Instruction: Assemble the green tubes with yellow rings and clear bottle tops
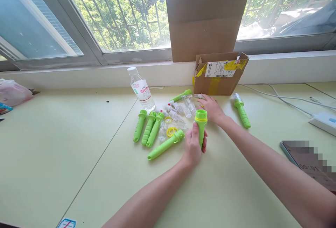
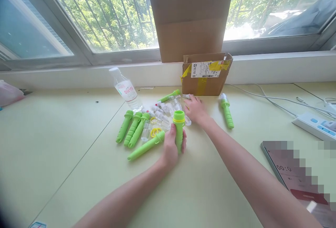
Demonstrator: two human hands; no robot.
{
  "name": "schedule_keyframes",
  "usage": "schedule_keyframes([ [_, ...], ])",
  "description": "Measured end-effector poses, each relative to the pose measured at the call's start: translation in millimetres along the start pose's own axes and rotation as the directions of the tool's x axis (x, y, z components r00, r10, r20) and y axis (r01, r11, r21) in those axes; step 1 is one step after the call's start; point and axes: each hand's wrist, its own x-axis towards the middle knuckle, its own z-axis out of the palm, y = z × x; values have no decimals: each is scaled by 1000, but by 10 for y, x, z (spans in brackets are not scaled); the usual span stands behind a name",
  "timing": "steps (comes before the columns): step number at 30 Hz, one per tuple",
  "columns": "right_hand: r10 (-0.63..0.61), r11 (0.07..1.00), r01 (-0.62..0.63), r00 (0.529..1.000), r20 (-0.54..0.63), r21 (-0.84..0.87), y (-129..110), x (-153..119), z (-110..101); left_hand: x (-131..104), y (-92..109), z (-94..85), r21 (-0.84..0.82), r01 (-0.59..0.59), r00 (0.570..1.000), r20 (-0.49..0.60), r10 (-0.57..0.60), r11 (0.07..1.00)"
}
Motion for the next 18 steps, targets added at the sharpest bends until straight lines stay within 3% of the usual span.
schedule_keyframes([
  [11,-2,992,13,996,89,-124,91,327,110,1,26,0,1,50,999,-7,-50,999],
  [18,23,990,-10,996,86,-140,179,385,201,3,-6,-11,-3,35,999,8,-35,999],
])
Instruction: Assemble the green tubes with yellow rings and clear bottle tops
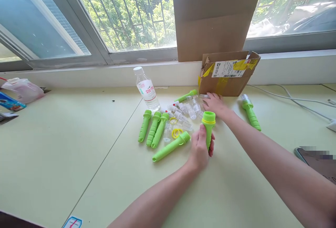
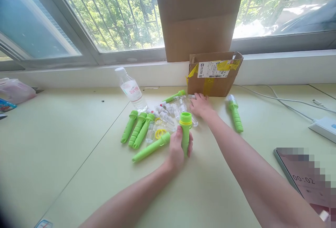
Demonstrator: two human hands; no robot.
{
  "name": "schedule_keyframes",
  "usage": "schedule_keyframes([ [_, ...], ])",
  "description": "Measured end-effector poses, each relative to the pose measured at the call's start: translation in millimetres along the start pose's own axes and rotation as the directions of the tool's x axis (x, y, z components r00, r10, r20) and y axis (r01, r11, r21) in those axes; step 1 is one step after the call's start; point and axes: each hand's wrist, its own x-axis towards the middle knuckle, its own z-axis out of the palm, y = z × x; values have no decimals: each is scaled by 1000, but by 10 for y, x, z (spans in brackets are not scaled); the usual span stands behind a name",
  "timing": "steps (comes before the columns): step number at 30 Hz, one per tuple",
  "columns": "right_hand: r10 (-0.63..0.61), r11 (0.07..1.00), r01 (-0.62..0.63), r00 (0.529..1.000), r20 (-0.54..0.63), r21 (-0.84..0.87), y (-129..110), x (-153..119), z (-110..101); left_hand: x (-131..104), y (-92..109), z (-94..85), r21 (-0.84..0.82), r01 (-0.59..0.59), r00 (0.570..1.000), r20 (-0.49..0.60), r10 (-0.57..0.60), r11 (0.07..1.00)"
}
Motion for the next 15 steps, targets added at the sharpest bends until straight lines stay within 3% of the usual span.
schedule_keyframes([
  [7,127,989,-119,988,-90,87,25,-125,32,8,7,-6,16,4,1000,15,-4,1000],
  [15,270,932,-180,924,-272,314,-50,-506,24,-5,23,6,20,11,1000,16,-11,1000],
])
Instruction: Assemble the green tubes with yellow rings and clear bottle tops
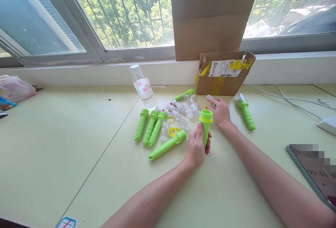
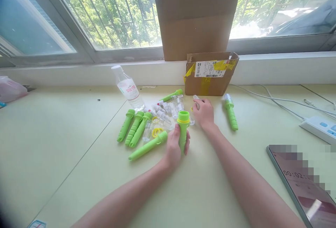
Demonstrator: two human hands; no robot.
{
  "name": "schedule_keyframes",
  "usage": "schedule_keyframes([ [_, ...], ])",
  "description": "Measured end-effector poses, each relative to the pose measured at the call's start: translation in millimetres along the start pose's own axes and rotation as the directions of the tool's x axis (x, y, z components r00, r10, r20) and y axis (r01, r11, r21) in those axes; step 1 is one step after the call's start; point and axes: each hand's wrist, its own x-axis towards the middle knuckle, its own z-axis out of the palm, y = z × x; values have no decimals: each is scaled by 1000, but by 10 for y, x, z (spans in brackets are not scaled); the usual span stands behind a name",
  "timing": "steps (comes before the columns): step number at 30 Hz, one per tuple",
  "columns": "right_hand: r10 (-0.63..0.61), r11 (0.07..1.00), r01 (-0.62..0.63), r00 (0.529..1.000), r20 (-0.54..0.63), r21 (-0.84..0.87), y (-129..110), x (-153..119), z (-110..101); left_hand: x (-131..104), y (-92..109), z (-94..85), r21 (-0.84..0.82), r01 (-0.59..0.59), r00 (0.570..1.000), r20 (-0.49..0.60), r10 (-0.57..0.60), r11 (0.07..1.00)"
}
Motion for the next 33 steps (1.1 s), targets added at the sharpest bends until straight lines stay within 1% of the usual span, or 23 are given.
schedule_keyframes([
  [2,25,971,5,992,-122,241,-70,-87,-99,-4,7,6,2,-7,1000,2,7,1000],
  [4,38,917,36,983,-178,397,-164,-155,-244,-6,7,9,13,-12,1000,0,12,1000],
  [7,59,845,47,982,-180,533,-322,-214,-523,-3,2,10,30,-11,1000,-10,11,999],
  [10,120,802,2,979,-166,597,-465,-246,-801,0,3,11,46,-13,1000,-3,13,999],
  [13,141,754,-30,983,-117,656,-574,-273,-991,3,13,16,54,-16,1000,4,16,998],
  [16,122,726,-60,992,-42,685,-618,-286,-1069,7,22,21,56,-15,1000,-2,15,998],
  [19,7,703,-53,998,68,709,-594,-275,-1081,10,22,20,54,-13,1000,2,13,998],
  [21,-48,717,-57,990,130,695,-565,-263,-1088,10,18,16,54,-13,1000,2,13,998],
  [22,-52,729,-62,988,146,682,-554,-259,-1098,9,16,14,54,-12,1000,3,12,998],
  [24,-28,745,-78,988,149,662,-551,-257,-1131,7,15,12,56,-8,1000,3,7,998],
  [26,-8,737,-91,990,144,670,-573,-266,-1176,5,18,14,56,0,1000,2,0,998],
  [30,-21,673,-48,996,85,738,-655,-299,-1250,6,30,20,54,10,1000,-9,-9,998],
  [33,-13,617,-27,999,45,786,-703,-319,-1256,7,36,21,56,15,1000,-2,-15,998],
])
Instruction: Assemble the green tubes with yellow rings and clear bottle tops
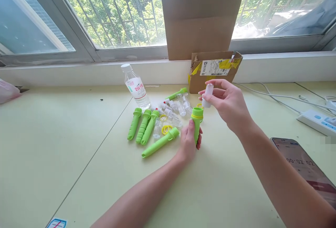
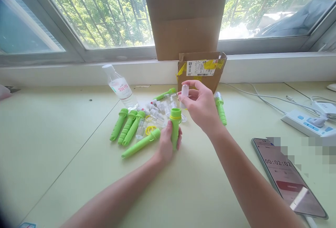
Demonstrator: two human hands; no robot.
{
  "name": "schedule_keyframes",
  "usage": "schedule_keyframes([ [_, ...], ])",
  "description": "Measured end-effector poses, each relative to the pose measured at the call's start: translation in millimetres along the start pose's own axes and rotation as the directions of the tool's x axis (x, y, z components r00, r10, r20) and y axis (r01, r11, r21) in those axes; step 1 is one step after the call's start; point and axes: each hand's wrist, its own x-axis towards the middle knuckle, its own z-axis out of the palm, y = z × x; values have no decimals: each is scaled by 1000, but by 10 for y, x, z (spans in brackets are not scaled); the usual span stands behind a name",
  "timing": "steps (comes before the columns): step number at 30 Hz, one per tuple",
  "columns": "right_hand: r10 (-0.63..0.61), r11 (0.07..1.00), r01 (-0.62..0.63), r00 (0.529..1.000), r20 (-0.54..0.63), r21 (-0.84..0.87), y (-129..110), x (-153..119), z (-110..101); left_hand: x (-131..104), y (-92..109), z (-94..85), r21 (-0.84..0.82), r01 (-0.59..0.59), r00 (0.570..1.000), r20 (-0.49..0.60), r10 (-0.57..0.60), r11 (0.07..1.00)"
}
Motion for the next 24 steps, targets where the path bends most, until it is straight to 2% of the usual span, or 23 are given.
schedule_keyframes([
  [6,34,997,-37,998,55,63,16,-13,61,-6,9,7,8,-13,1000,15,13,1000],
  [24,70,997,-68,991,111,-22,27,-3,35,-31,8,3,82,-50,997,55,46,995],
])
